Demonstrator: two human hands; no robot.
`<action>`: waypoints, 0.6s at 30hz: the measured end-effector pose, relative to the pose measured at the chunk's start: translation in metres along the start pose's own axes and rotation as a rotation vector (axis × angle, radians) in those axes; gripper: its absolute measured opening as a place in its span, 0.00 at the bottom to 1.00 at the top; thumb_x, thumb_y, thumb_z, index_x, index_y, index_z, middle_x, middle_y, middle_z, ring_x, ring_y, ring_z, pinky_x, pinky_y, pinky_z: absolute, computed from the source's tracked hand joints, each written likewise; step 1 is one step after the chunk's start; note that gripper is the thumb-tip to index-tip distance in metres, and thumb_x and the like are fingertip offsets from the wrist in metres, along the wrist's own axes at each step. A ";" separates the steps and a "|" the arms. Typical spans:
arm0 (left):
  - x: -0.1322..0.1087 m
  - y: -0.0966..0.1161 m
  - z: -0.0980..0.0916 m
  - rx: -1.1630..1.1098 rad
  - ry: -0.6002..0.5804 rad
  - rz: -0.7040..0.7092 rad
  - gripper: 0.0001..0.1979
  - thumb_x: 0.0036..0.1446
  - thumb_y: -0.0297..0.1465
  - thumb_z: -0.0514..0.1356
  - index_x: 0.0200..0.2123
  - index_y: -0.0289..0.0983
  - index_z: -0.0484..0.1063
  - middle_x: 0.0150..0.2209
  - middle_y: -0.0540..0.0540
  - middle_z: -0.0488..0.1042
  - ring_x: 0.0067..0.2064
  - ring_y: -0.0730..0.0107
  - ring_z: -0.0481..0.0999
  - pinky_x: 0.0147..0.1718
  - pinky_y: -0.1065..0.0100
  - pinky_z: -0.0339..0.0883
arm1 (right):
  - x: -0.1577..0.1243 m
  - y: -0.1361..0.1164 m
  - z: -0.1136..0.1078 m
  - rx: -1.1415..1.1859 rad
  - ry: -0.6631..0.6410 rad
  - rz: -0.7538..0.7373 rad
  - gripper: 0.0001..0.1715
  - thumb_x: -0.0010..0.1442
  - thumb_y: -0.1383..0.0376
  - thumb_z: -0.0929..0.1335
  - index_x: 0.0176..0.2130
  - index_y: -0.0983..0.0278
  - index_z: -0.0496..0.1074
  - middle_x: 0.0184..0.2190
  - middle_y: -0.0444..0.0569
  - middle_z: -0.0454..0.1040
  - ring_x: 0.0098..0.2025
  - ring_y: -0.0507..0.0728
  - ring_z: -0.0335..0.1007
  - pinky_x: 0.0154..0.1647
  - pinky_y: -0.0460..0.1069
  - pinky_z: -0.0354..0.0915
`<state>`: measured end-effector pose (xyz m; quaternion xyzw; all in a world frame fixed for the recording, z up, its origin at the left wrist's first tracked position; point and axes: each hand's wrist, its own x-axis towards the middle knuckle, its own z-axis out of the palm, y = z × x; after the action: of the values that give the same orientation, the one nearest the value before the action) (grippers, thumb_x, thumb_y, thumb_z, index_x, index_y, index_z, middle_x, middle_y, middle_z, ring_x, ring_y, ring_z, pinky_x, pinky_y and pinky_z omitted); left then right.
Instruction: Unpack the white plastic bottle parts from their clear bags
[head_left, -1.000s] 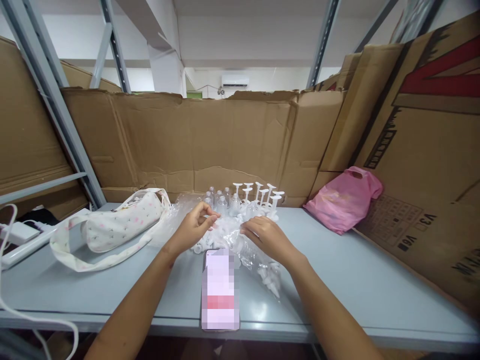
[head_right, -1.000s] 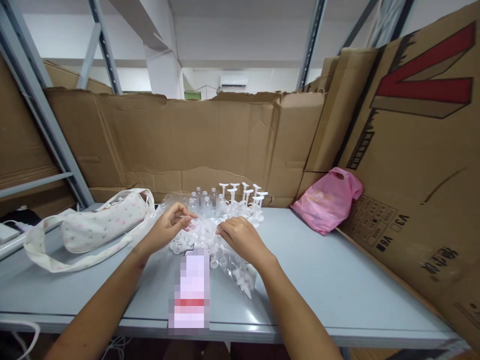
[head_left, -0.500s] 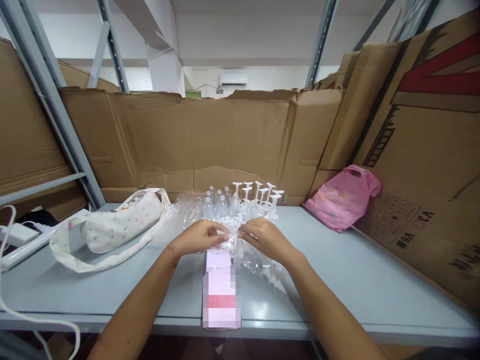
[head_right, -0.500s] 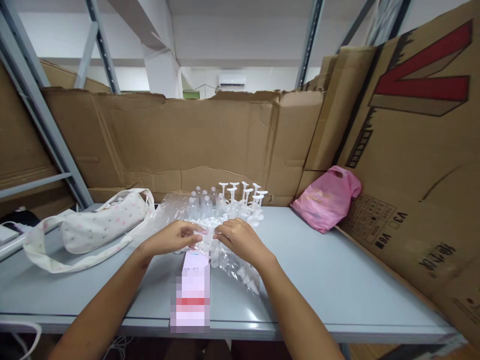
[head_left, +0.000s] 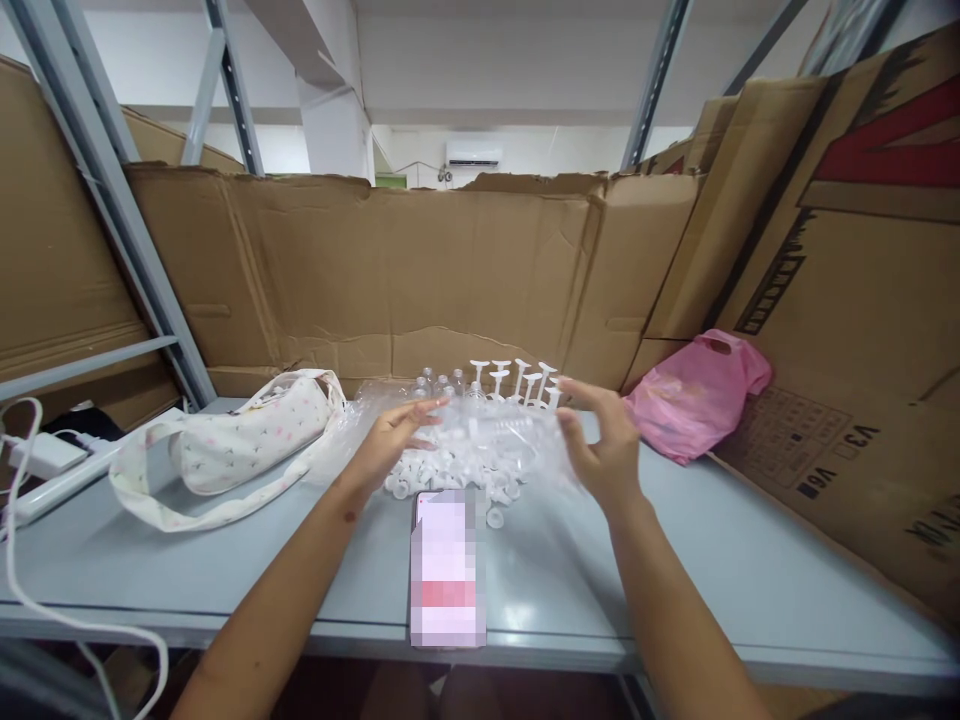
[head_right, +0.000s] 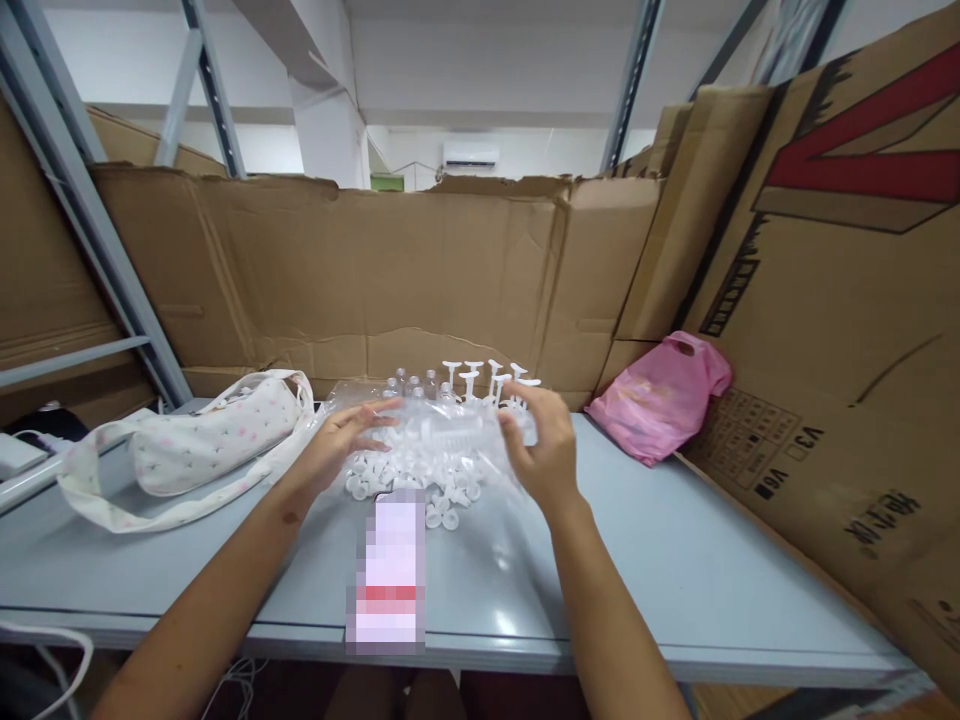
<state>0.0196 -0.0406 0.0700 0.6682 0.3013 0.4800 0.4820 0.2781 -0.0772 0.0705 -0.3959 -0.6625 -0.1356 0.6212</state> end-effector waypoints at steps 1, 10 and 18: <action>0.001 0.000 -0.001 -0.063 0.043 -0.002 0.23 0.57 0.45 0.53 0.49 0.38 0.71 0.58 0.40 0.64 0.51 0.57 0.69 0.36 0.64 0.72 | 0.002 0.003 -0.002 0.083 0.099 0.110 0.19 0.59 0.54 0.64 0.47 0.60 0.69 0.44 0.53 0.73 0.47 0.60 0.68 0.51 0.58 0.60; 0.011 -0.015 0.002 -0.323 0.138 -0.073 0.24 0.58 0.46 0.51 0.55 0.42 0.64 0.58 0.41 0.64 0.46 0.64 0.73 0.36 0.67 0.70 | 0.005 0.007 0.010 0.993 -0.270 0.934 0.37 0.50 0.38 0.62 0.51 0.56 0.62 0.50 0.53 0.67 0.47 0.63 0.71 0.44 0.60 0.70; 0.010 -0.028 0.004 -0.126 -0.039 -0.099 0.33 0.54 0.44 0.58 0.61 0.47 0.54 0.59 0.39 0.60 0.51 0.62 0.69 0.43 0.64 0.66 | -0.006 0.003 0.029 1.044 -0.160 1.053 0.23 0.54 0.55 0.68 0.48 0.53 0.58 0.40 0.44 0.67 0.42 0.60 0.75 0.48 0.60 0.69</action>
<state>0.0292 -0.0231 0.0470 0.6301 0.2936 0.4606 0.5520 0.2591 -0.0573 0.0585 -0.3231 -0.4068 0.5413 0.6611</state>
